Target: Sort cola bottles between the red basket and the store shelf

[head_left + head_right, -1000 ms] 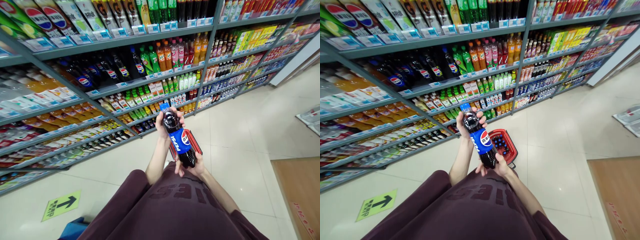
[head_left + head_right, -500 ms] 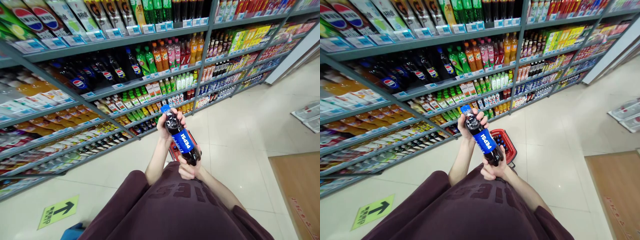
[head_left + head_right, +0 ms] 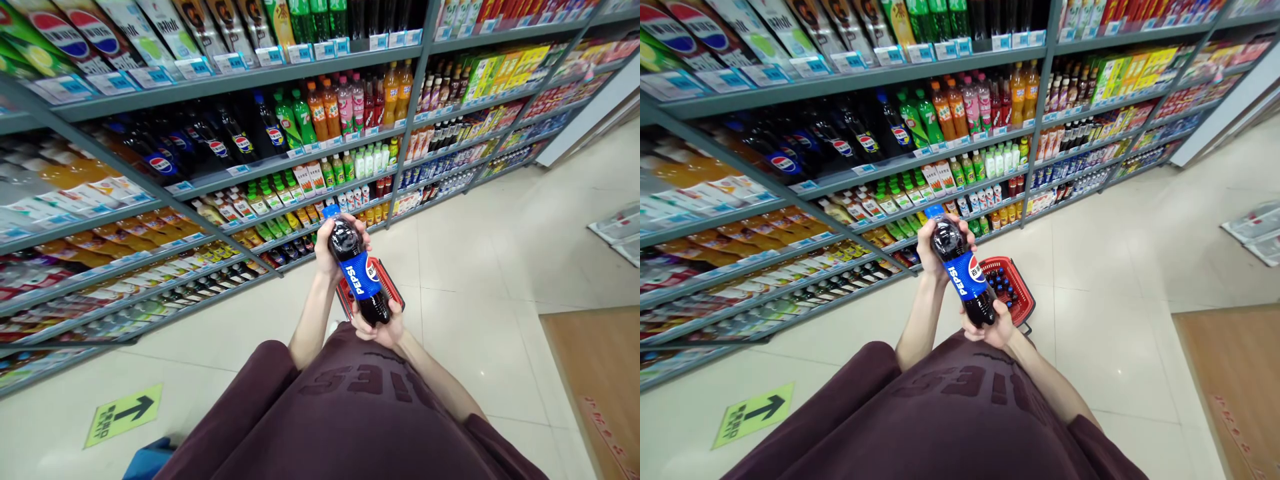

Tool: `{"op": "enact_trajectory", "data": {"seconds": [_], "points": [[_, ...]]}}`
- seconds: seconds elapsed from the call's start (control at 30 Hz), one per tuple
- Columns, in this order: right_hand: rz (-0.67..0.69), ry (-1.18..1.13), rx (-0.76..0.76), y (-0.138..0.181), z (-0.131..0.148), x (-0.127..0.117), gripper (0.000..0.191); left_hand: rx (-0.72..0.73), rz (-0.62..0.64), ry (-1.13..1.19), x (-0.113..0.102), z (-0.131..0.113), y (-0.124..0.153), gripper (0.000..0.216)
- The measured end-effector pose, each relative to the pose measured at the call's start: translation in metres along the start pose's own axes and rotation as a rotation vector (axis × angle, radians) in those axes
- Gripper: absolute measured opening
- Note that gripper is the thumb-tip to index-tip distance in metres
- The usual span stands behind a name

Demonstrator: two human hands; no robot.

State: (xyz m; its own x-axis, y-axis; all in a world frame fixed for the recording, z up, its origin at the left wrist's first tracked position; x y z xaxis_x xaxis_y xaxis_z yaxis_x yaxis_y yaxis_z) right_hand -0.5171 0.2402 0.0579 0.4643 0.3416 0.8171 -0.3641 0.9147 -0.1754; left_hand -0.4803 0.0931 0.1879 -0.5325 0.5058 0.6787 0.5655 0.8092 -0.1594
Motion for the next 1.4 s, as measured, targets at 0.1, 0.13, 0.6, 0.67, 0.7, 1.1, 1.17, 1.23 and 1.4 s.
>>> {"op": "enact_trajectory", "data": {"seconds": [0.1,0.13,0.6,0.67,0.7,1.1,1.17,1.23,1.4], "points": [[-0.158,0.204,-0.036,0.001,-0.001,-0.005,0.079,0.020,-0.001,-0.031,-0.003,0.002,-0.003,0.049],[-0.193,0.238,-0.054,0.001,-0.001,-0.006,0.077,0.027,-0.004,-0.051,-0.005,0.003,-0.004,0.049],[-0.638,0.722,-0.227,0.004,0.016,-0.008,0.056,0.058,-0.064,-0.312,-0.013,0.012,-0.011,0.044],[-0.658,0.778,-0.235,0.005,0.017,-0.008,0.057,0.048,-0.073,-0.320,-0.013,0.013,-0.012,0.045],[-0.657,0.789,-0.237,0.005,0.017,-0.008,0.057,0.043,-0.074,-0.322,-0.013,0.014,-0.013,0.046],[-0.663,0.772,-0.213,0.011,0.016,-0.018,0.059,0.018,-0.040,-0.345,-0.008,0.020,-0.017,0.043],[-0.667,0.762,-0.212,0.011,0.016,-0.019,0.060,0.021,-0.028,-0.338,-0.007,0.021,-0.017,0.040],[-0.668,0.754,-0.207,0.011,0.016,-0.019,0.060,0.024,-0.025,-0.336,-0.006,0.021,-0.017,0.038],[-0.667,0.772,-0.213,0.009,0.018,-0.016,0.057,0.019,-0.040,-0.326,-0.009,0.022,-0.019,0.035]]}}
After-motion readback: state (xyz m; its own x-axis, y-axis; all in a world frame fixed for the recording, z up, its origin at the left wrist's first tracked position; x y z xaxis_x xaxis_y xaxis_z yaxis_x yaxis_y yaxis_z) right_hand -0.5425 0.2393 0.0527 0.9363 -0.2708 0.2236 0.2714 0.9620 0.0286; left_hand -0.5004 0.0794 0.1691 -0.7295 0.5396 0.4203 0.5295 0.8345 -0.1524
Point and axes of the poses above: each hand's wrist, its own y-axis away from the middle knuckle, its own x-axis out of the palm, z = x × y, the point moved 3 cm from there along -y, towards the middle knuckle, and after that the axes turned 3 degrees about z, right-handed, at the moved point
